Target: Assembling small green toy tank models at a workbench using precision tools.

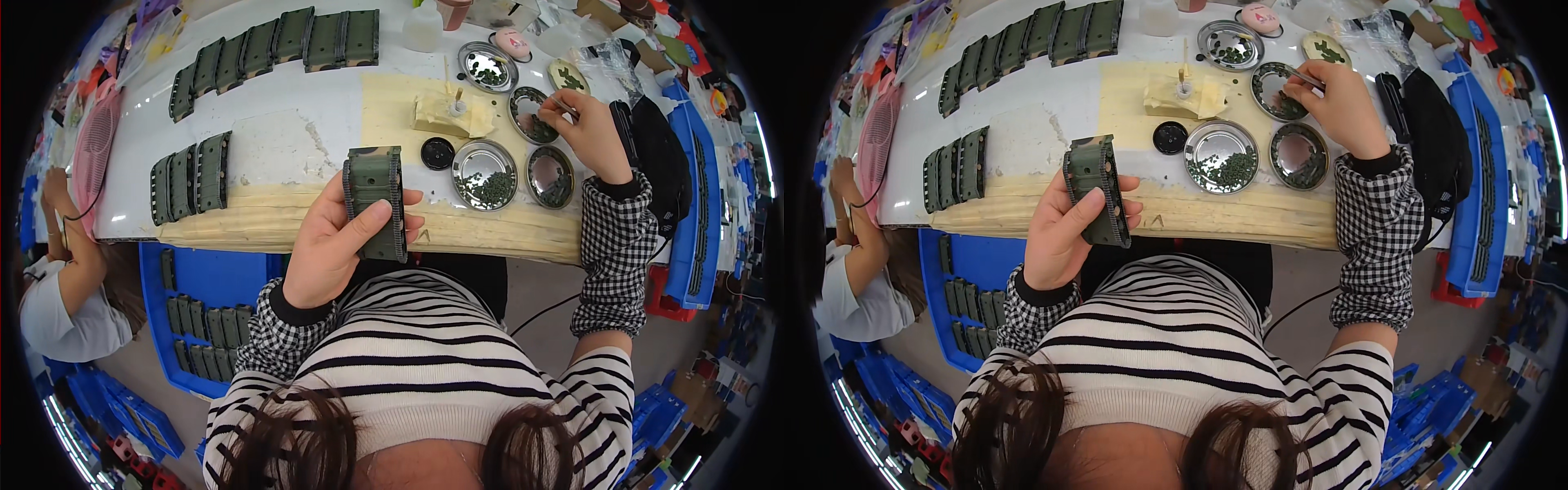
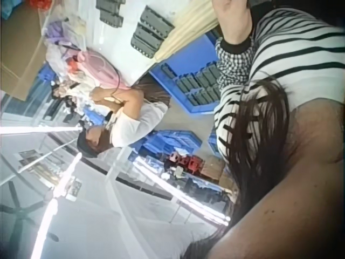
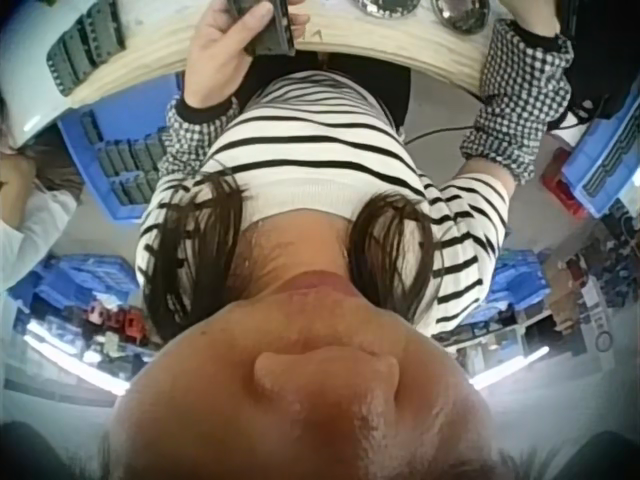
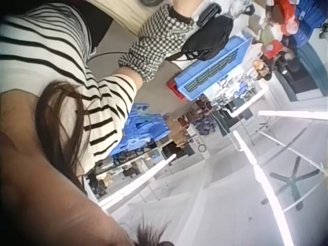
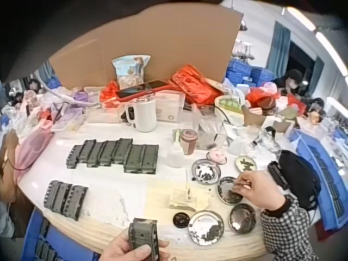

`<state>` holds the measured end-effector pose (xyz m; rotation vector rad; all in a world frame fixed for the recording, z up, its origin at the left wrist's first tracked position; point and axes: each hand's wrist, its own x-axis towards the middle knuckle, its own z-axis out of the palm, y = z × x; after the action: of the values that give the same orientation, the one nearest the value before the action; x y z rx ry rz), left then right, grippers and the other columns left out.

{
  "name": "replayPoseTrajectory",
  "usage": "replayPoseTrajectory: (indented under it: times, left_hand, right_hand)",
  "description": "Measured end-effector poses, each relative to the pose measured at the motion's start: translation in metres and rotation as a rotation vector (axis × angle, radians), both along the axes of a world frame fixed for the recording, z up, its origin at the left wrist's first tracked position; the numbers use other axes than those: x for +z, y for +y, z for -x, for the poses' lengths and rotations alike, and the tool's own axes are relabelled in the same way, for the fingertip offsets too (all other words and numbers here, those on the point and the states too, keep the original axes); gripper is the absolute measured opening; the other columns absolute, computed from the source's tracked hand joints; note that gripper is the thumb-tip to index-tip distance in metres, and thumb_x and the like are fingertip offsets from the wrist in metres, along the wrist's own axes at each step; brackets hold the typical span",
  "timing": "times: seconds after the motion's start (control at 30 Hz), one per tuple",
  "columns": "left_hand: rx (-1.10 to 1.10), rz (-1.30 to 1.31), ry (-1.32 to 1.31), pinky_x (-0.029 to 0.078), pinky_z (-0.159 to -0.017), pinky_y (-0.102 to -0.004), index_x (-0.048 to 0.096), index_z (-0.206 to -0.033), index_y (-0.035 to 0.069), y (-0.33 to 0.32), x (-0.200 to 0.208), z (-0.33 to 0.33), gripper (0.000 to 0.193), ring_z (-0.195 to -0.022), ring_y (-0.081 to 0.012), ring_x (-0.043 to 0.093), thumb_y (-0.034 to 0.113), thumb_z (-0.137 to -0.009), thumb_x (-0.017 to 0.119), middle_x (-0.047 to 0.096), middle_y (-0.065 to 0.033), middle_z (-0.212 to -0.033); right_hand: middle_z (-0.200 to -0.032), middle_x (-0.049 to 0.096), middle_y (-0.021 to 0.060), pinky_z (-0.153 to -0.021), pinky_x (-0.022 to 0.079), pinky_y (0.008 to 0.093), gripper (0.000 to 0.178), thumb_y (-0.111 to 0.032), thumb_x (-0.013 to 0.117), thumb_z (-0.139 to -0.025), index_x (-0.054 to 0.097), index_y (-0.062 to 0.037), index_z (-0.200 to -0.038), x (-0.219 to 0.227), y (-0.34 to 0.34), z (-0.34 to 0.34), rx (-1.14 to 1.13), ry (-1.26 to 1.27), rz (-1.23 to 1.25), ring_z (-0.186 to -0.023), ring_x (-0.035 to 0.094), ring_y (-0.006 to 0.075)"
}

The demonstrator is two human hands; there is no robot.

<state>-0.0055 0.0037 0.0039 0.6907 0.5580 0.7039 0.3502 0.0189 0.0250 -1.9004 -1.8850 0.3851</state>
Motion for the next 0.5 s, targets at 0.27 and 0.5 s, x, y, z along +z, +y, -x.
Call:
replayPoseTrajectory:
  times: [0.27,0.5]
  left_hand:
    - [0.055,-0.111,0.098,0.055,-0.088,-0.0351,0.035,-0.139,0.005,-0.003,-0.001,-0.002,0.044,-0.102,-0.0225,0.064,0.005,-0.098,0.05,0.058,-0.0185,-0.122]
    - [0.158,-0.332,0.151,0.054,-0.088,-0.033,0.038,-0.137,0.003,-0.009,0.004,-0.012,0.039,-0.1,-0.0201,0.064,0.008,-0.099,0.049,0.051,-0.0184,-0.13]
  right_hand:
    - [-0.072,0.062,0.0116,-0.059,0.042,0.03,0.02,-0.016,0.065,-0.082,0.061,0.0038,-0.083,-0.003,0.014,0.001,0.034,-0.112,0.132,-0.063,0.054,0.0163]
    - [-0.073,0.061,-0.0011,-0.049,0.028,0.0198,0.007,-0.005,0.065,-0.081,0.06,-0.0009,-0.084,0.031,-0.019,0.06,-0.01,0.122,-0.142,-0.054,0.036,0.0022]
